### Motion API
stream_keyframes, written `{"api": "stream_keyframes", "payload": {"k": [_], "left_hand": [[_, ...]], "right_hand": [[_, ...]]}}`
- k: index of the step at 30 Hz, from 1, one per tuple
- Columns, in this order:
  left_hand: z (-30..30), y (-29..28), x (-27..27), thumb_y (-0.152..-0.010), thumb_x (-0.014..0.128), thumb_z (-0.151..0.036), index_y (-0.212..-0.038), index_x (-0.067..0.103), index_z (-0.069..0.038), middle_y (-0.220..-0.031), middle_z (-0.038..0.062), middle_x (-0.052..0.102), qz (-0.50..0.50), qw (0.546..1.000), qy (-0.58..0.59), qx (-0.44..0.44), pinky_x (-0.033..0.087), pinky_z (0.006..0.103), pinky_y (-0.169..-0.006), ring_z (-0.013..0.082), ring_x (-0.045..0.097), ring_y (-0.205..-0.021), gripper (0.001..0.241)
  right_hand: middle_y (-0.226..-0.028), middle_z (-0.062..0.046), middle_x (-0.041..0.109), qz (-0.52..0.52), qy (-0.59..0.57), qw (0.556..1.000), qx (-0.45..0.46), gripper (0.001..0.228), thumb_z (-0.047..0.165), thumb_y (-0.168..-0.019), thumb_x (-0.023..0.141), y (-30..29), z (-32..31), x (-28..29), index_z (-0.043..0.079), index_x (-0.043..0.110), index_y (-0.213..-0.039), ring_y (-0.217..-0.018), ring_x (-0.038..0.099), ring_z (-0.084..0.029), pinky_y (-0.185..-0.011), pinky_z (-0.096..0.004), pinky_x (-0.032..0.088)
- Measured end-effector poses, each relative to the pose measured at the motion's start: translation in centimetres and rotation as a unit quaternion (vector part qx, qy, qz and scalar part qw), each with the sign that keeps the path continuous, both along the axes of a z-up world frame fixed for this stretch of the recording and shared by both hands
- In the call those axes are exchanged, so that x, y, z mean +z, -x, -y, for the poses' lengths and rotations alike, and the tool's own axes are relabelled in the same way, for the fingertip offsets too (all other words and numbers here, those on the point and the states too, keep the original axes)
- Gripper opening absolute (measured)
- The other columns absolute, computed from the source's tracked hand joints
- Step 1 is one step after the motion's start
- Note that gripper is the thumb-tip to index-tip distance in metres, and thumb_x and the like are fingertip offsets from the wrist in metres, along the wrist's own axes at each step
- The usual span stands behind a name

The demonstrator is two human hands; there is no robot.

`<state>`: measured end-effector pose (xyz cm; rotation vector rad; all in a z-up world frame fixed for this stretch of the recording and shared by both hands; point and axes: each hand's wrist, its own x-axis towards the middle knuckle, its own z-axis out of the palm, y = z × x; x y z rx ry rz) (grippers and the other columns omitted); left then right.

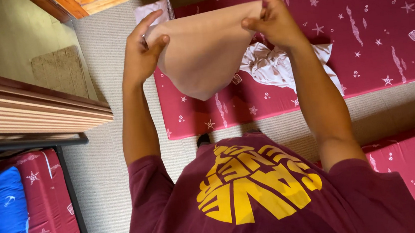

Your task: The person folds several light-colored towels by hand. They unfold each towel, fold it into a neat rectangle, and place it on a stack on a red patterned mat on the floor.

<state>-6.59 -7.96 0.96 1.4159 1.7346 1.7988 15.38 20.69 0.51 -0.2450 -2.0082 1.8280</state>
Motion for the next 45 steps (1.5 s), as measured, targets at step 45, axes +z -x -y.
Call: {"api": "stream_keyframes", "payload": {"k": [45], "left_hand": [[3.5, 2.1, -0.9, -0.081, 0.098, 0.0, -0.087, 0.075, -0.001, -0.088, 0.008, 0.064, -0.098, 0.984, 0.087, 0.117, 0.049, 0.025, -0.063, 0.0136, 0.054, -0.069, 0.024]], "right_hand": [[-0.089, -0.009, 0.056, 0.111, -0.424, 0.898, -0.042, 0.015, -0.001, -0.093, 0.078, 2.5, -0.4, 0.0, 0.004, 0.081, -0.107, -0.072, 0.052, -0.022, -0.063, -0.035, 0.045]]}}
